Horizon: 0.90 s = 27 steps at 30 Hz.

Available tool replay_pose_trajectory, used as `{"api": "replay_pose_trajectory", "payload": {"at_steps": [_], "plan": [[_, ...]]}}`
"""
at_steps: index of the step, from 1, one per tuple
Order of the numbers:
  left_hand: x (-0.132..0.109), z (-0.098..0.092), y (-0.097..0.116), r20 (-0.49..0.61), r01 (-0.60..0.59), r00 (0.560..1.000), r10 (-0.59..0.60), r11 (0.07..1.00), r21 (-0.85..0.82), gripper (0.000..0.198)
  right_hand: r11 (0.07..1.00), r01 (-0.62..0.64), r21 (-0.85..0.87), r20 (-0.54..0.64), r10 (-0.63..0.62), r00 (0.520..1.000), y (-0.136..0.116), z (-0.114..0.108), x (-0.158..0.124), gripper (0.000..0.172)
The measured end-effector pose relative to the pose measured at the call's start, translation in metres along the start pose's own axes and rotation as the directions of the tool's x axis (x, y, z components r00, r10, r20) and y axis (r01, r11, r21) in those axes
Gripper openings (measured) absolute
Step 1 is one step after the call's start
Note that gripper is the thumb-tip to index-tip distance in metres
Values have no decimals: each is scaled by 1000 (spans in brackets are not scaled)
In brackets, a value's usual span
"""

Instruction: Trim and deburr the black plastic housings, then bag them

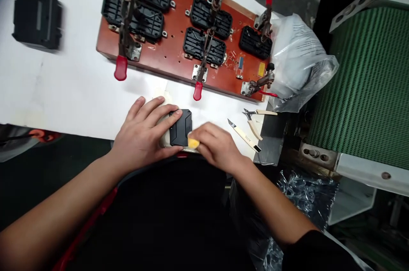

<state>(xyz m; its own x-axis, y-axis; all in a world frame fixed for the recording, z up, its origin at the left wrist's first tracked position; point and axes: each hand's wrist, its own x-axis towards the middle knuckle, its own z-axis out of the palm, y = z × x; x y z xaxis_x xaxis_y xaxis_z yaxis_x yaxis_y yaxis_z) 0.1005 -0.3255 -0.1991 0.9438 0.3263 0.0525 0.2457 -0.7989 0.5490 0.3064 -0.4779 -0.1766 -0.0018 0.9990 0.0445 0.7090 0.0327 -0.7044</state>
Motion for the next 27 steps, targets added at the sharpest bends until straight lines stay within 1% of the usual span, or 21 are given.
{"api": "replay_pose_trajectory", "payload": {"at_steps": [2, 3, 6, 7, 8, 9, 11, 13, 14, 15, 18, 19, 20, 22, 23, 24, 25, 26, 27], "plan": [[0, 1, 0, -6, -4, 1000, 4, 1000, 6, 84, 1000, -1, -2, 57, 1, 998, -3, 0, 2, 26], [0, 1, -1, -8, -2, 1000, 2, 1000, 13, 84, 1000, -5, -21, 43, 6, 999, -4, 1, 6, 23], [0, 1, 0, -4, 4, 1000, -4, 999, 39, 83, 996, -18, -86, -79, 11, 997, -2, 3, 17, 19], [0, 1, 0, 2, 3, 1000, -3, 999, 43, 83, 996, -20, -92, -104, 10, 995, -2, 4, 17, 19], [0, 1, 0, 6, 1, 1000, -1, 999, 46, 83, 996, -18, -87, -102, 9, 995, -3, 4, 15, 21], [-1, 1, 0, 9, -3, 1000, 3, 999, 47, 84, 997, -12, -76, -80, 6, 997, -4, 3, 11, 23], [-1, 1, 0, 11, -10, 1000, 10, 999, 49, 85, 999, -4, -44, 7, 4, 1000, -8, 0, 2, 25], [-1, 1, 0, 2, -13, 1000, 13, 999, 53, 85, 1000, -6, -26, 96, 8, 995, -11, -3, -2, 22], [-1, 1, 0, -2, -10, 1000, 10, 998, 55, 84, 999, -15, -36, 111, 19, 994, -12, -4, 0, 20], [-1, 2, 0, -6, -5, 1000, 6, 998, 56, 82, 998, -24, -53, 97, 29, 995, -13, -3, 3, 18], [-1, 2, 1, -21, -6, 1000, 7, 999, 50, 79, 995, -56, -85, -47, 52, 998, -15, 5, 9, 18], [-1, 2, 1, -23, -12, 1000, 14, 999, 47, 79, 995, -71, -74, -76, 65, 995, -17, 7, 6, 19], [-1, 2, 1, -28, -21, 999, 22, 999, 44, 80, 995, -86, -56, -72, 82, 994, -19, 8, 1, 19], [-1, 1, 1, -28, -33, 999, 34, 998, 46, 82, 992, -124, -35, 9, 125, 992, -22, 0, -13, 17], [-2, 0, 2, -26, -35, 999, 36, 998, 53, 83, 988, -149, -36, 43, 150, 988, -24, -8, -18, 15], [-2, -1, 2, -24, -34, 999, 36, 997, 63, 83, 983, -179, -47, 45, 181, 983, -25, -19, -21, 17], [-2, -2, 3, -23, -32, 999, 34, 997, 76, 83, 974, -219, -64, 9, 220, 975, -26, -32, -20, 23], [-3, -2, 4, -20, -30, 999, 32, 995, 92, 82, 959, -269, -85, -61, 264, 963, -26, -45, -14, 32], [-3, -2, 4, -20, -31, 999, 34, 994, 107, 81, 937, -332, -113, -156, 313, 937, -27, -59, -3, 42]]}}
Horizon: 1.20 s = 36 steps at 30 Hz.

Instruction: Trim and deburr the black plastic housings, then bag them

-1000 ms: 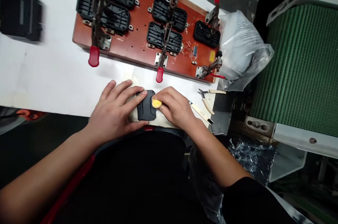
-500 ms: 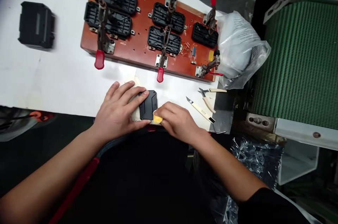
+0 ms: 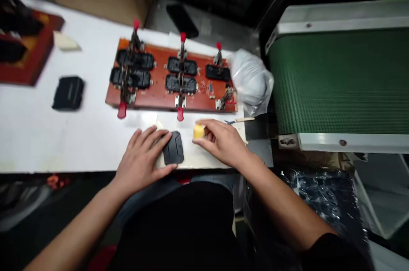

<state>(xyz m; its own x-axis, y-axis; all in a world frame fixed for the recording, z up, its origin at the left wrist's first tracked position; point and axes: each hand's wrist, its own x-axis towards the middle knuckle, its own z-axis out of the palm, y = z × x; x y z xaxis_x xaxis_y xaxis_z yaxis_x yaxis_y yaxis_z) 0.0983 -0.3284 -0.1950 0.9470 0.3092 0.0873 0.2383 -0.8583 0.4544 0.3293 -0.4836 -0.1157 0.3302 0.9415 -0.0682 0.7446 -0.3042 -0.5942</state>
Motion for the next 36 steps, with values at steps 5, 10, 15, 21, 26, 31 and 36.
{"api": "replay_pose_trajectory", "payload": {"at_steps": [5, 10, 15, 21, 26, 31, 36], "plan": [[0, 0, 1, -6, -44, 999, 45, 995, 90, 81, 861, -300, -409, -117, 277, 954, -23, -41, 94, 45], [-3, -2, 4, 13, -35, 999, 33, 988, 152, 83, 857, -338, -389, 0, 367, 930, -33, -42, 147, 22], [-3, -5, 7, 44, -22, 999, 16, 992, 120, 86, 913, -303, -272, -76, 294, 953, -32, -61, 105, 33], [17, -9, 16, 115, -37, 993, 25, 994, 102, 92, 890, -111, 443, 55, 97, 994, -1, -14, -68, 26], [25, -14, 42, 125, -81, 989, 84, 996, -25, 79, 642, -534, 551, -27, 653, 757, 67, 107, -221, 30], [2, -9, 79, 159, -90, 979, 126, 972, -217, 83, 511, -631, 584, -277, 856, 437, 141, 143, -242, 51], [-46, 13, 80, 369, 66, 928, 51, 953, -295, 88, 633, -565, 529, -345, 769, 539, 196, 136, -209, 34]]}}
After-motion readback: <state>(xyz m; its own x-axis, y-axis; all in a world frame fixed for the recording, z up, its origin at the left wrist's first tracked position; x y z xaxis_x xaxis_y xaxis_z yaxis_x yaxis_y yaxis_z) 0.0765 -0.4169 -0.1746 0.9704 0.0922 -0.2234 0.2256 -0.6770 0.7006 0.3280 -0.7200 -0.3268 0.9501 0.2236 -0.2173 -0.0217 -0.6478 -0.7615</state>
